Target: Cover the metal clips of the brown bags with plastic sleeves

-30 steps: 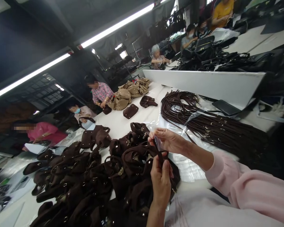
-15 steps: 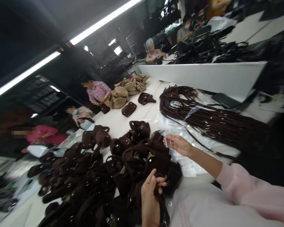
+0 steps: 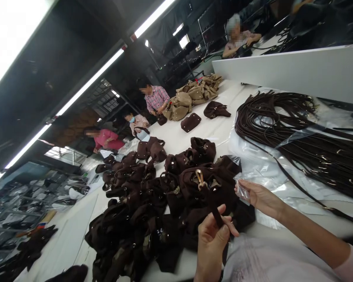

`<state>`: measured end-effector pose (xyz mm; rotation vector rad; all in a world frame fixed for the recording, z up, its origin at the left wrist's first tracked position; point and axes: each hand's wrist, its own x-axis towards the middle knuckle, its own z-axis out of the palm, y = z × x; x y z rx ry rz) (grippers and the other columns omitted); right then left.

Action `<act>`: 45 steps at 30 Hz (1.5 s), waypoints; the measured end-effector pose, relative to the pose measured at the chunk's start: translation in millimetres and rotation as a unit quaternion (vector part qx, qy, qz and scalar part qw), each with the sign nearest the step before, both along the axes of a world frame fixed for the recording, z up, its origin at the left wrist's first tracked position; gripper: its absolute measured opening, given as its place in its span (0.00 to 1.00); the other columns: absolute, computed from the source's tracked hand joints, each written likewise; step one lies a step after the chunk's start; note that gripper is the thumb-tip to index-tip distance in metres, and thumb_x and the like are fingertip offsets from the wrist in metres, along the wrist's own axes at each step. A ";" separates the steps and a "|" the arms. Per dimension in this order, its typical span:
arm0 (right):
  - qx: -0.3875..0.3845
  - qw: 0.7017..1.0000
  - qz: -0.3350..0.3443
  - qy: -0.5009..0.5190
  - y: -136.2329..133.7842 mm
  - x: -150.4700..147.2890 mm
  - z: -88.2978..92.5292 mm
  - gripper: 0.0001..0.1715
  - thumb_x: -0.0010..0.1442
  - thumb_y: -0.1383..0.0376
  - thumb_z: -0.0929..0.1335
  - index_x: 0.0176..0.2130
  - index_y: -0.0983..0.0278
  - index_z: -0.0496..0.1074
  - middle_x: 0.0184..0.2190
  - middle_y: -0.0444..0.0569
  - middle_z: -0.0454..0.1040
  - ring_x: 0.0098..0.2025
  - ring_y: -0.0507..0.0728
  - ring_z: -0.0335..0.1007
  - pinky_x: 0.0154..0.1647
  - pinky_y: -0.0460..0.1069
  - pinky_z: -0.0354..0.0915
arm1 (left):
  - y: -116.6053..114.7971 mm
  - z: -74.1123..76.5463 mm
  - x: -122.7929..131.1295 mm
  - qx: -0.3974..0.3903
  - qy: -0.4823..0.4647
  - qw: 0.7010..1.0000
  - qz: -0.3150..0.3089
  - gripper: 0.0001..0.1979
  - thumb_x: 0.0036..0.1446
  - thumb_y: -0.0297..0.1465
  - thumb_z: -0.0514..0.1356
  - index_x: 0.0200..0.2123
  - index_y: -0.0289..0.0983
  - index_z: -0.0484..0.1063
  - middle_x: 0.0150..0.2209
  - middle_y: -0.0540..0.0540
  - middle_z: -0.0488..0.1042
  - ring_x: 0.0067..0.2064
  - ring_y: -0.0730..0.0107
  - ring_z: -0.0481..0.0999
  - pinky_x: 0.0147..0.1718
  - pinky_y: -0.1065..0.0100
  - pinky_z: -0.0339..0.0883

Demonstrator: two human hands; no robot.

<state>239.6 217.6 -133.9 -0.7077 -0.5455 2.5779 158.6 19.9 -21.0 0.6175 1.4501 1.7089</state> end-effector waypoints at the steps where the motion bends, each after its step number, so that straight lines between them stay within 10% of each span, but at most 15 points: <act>1: -0.010 1.000 -0.003 0.005 -0.6 -1.5 4.0 0.07 0.57 0.66 0.75 0.37 0.65 0.76 0.36 0.49 0.76 0.38 0.53 0.74 0.41 0.44 0.75 | -0.9 1.7 1.3 -0.019 0.026 0.999 0.005 0.20 0.57 0.38 0.64 0.52 0.37 0.75 0.23 0.49 0.72 0.32 0.73 0.72 0.47 0.67 0.66; 6: -0.063 0.998 -0.021 0.009 -0.3 -8.7 26.1 0.06 0.59 0.67 0.73 0.36 0.67 0.74 0.32 0.48 0.76 0.34 0.53 0.75 0.36 0.46 0.75 | -1.0 -4.4 8.2 -0.100 0.091 0.989 0.058 0.29 0.61 0.45 0.58 0.62 0.40 0.63 0.20 0.56 0.53 0.21 0.79 0.52 0.20 0.75 0.49; 14: -0.068 0.997 -0.040 0.026 1.1 -13.7 38.2 0.08 0.59 0.66 0.73 0.33 0.68 0.72 0.29 0.48 0.76 0.31 0.51 0.74 0.34 0.45 0.73 | 9.1 -22.4 14.9 -0.210 0.135 0.967 -0.054 0.36 0.62 0.53 0.50 0.61 0.31 0.63 0.19 0.57 0.49 0.20 0.79 0.47 0.19 0.74 0.43; 45: -0.143 0.985 -0.078 0.049 10.2 -18.3 35.1 0.05 0.62 0.69 0.71 0.38 0.70 0.72 0.31 0.47 0.75 0.33 0.51 0.74 0.33 0.45 0.74 | 7.3 -37.5 15.0 -0.238 0.112 0.961 -0.082 0.38 0.62 0.53 0.50 0.60 0.25 0.62 0.16 0.59 0.49 0.18 0.80 0.44 0.18 0.72 0.37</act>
